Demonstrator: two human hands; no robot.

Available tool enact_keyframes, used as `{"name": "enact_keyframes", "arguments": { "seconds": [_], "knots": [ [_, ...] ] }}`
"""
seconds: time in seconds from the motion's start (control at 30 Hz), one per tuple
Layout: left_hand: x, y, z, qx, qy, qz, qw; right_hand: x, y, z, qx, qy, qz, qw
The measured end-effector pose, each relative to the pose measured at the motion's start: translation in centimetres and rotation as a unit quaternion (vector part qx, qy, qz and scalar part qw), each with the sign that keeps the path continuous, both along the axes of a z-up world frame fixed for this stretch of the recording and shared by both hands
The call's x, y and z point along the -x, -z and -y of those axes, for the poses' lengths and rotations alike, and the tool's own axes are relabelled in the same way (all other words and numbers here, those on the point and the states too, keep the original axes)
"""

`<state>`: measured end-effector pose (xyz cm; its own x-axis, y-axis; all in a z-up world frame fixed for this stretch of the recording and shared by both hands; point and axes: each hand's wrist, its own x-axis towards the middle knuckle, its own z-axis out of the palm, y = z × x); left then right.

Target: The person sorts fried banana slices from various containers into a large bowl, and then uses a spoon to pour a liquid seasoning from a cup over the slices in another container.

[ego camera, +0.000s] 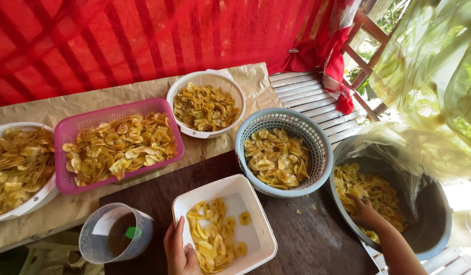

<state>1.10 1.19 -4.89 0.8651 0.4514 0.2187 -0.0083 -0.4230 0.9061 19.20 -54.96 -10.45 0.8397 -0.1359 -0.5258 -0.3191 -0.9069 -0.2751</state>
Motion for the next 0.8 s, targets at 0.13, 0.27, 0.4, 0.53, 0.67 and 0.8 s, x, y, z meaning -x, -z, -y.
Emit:
{"name": "enact_keyframes", "arguments": {
  "seconds": [0.13,0.27,0.4,0.53,0.67,0.8],
  "knots": [
    [1.2,-0.4,0.5,0.039,-0.002,-0.067,0.997,0.9,0.3,0.8,0.019,-0.017,0.021,0.999],
    [-0.2,0.4,0.2,0.022,-0.002,0.019,1.000,-0.6,-0.4,0.5,-0.014,0.024,0.022,0.999],
    [0.3,1.5,-0.2,0.046,0.016,-0.042,0.998,-0.3,-0.5,0.9,0.023,-0.030,0.060,0.998],
    [0.2,2.4,-0.9,0.023,0.026,0.011,0.999,-1.3,-1.0,1.8,-0.059,0.033,0.037,0.997],
    [1.0,2.1,-0.7,0.022,0.024,-0.026,0.999,-0.6,-1.8,3.6,-0.214,0.202,0.041,0.955],
    [0.3,1.7,-0.2,0.073,0.023,-0.030,0.997,-0.5,-3.3,4.9,-0.365,0.288,0.122,0.877]
  ]
}}
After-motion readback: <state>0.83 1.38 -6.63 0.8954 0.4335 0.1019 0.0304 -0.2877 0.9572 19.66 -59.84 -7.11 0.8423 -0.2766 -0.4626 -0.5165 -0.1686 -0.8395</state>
